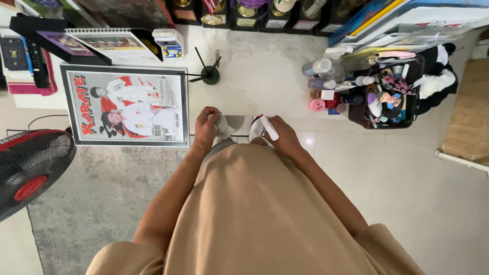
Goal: Clean a picture frame with a spray bottle and cloth, then wipe down the desk surface.
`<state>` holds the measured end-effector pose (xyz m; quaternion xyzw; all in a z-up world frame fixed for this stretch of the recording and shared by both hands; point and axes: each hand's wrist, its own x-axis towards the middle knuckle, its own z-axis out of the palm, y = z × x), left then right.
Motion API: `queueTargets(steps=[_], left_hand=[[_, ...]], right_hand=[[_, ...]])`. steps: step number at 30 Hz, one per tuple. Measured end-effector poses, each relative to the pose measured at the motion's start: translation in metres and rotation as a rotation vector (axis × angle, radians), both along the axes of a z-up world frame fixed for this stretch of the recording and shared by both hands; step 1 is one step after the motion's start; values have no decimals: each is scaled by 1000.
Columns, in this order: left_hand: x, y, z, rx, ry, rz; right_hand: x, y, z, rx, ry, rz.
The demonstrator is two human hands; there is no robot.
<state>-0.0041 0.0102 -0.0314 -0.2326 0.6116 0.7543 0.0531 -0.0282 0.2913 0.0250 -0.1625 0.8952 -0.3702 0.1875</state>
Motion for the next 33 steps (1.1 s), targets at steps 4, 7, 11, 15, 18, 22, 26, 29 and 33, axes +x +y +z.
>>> queueTargets(steps=[4, 7, 11, 15, 18, 22, 26, 29, 33], left_hand=[[-4, 7, -6, 26, -56, 3], [-7, 11, -5, 50, -71, -13], [-17, 20, 30, 85, -151, -29], [-19, 26, 26, 93, -200, -33], [-19, 27, 14, 79, -137, -38], [-19, 30, 12, 61, -93, -42], [-14, 26, 5, 50, -67, -15], [-8, 20, 1, 99, -60, 28], [1, 7, 0, 109, -63, 87]], right_hand=[[14, 21, 1, -67, 48, -121], [21, 36, 1, -76, 43, -230], [30, 57, -4, -95, 80, -330], [32, 71, -15, -107, 103, -402], [31, 76, -23, -100, 126, -410], [21, 73, -18, -126, 173, -379], [6, 61, -12, -137, 148, -365], [-17, 42, 5, -214, 242, -283], [-64, 4, 52, -343, 416, -87]])
